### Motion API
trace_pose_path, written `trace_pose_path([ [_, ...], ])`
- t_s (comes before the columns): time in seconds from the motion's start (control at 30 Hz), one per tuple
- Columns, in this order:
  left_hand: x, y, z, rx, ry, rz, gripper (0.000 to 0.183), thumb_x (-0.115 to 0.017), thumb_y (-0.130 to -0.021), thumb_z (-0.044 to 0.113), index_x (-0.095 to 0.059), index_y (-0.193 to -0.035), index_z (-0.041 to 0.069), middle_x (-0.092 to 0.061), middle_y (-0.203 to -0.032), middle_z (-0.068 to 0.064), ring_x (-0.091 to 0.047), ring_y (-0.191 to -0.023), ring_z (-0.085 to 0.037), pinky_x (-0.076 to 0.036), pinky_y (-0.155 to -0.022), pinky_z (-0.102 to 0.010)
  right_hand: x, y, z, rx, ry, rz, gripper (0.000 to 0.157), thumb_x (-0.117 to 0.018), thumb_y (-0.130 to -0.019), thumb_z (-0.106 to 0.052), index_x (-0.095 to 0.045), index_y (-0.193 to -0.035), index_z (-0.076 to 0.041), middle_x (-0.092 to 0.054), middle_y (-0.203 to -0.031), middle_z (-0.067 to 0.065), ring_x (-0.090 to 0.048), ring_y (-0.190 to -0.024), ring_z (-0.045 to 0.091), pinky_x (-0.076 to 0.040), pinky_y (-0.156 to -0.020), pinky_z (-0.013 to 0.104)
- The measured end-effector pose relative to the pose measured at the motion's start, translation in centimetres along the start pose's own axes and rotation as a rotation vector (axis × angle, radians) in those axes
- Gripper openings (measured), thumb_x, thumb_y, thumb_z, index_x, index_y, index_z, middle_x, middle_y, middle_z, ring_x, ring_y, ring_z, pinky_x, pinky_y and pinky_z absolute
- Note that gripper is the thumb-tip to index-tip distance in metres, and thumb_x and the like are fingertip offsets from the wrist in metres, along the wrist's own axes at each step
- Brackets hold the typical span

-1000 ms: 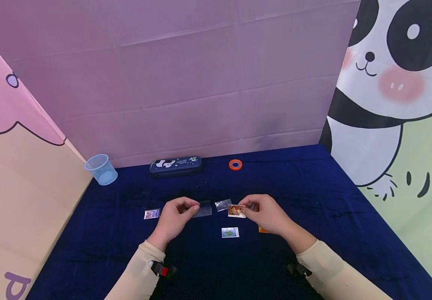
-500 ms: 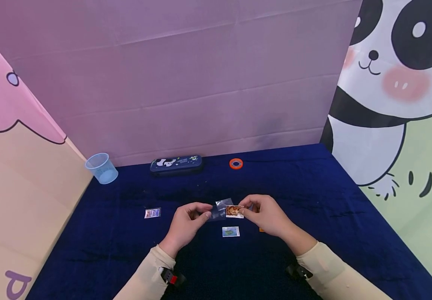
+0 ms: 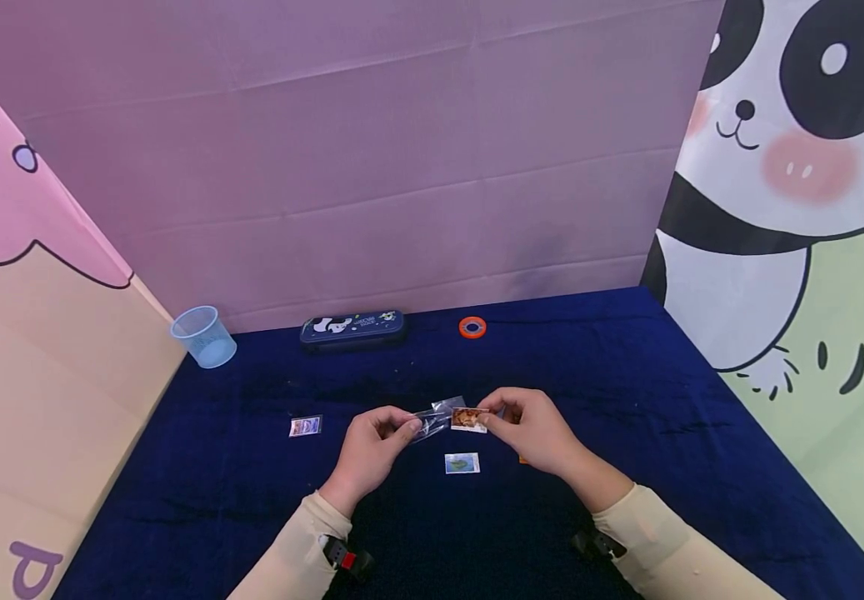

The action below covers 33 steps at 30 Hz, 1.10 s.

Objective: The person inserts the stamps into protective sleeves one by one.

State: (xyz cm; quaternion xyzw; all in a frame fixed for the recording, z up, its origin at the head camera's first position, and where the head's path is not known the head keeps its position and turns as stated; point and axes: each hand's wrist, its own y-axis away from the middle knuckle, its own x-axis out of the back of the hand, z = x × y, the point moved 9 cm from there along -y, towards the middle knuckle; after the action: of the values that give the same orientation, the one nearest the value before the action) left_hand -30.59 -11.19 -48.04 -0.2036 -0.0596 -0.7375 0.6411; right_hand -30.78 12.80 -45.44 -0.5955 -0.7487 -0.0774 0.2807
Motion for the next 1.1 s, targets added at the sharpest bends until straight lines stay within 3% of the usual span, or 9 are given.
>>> trace_pose_path([
  [0.33, -0.24, 0.07, 0.01, -0.003, 0.034, -0.016, 0.009, -0.077, -0.097, 0.024, -0.079, -0.095, 0.016, -0.073, -0.090, 0.000, -0.057, -0.070, -0.012, -0.044, -0.062, -0.026, 0.11, 0.02, 0.14, -0.009, -0.048, 0.016, 0.009, -0.074, -0.098, -0.015, -0.076, -0.101, -0.023, -0.063, -0.081, 0.001, -0.054, -0.062, 0.017, -0.044, -0.050, 0.029],
  [0.53, -0.24, 0.07, 0.05, 0.003, 0.058, -0.015, 0.008, -0.077, -0.096, 0.022, -0.079, -0.095, 0.014, -0.075, -0.090, -0.001, -0.062, -0.074, -0.013, -0.048, -0.065, -0.026, -0.02, 0.14, 0.17, -0.019, -0.080, 0.001, 0.007, -0.073, -0.099, -0.017, -0.076, -0.102, -0.022, -0.063, -0.081, 0.005, -0.052, -0.057, 0.017, -0.043, -0.044, 0.029],
  [1.1, -0.20, 0.09, 0.02, -0.009, -0.024, -0.019, 0.013, -0.075, -0.099, 0.026, -0.080, -0.091, 0.017, -0.070, -0.087, 0.003, -0.056, -0.071, -0.013, -0.045, -0.063, -0.027, 0.50, 0.23, -0.13, 0.004, -0.061, 0.044, 0.007, -0.074, -0.098, -0.015, -0.076, -0.100, -0.022, -0.063, -0.080, 0.000, -0.053, -0.062, 0.019, -0.044, -0.051, 0.029],
])
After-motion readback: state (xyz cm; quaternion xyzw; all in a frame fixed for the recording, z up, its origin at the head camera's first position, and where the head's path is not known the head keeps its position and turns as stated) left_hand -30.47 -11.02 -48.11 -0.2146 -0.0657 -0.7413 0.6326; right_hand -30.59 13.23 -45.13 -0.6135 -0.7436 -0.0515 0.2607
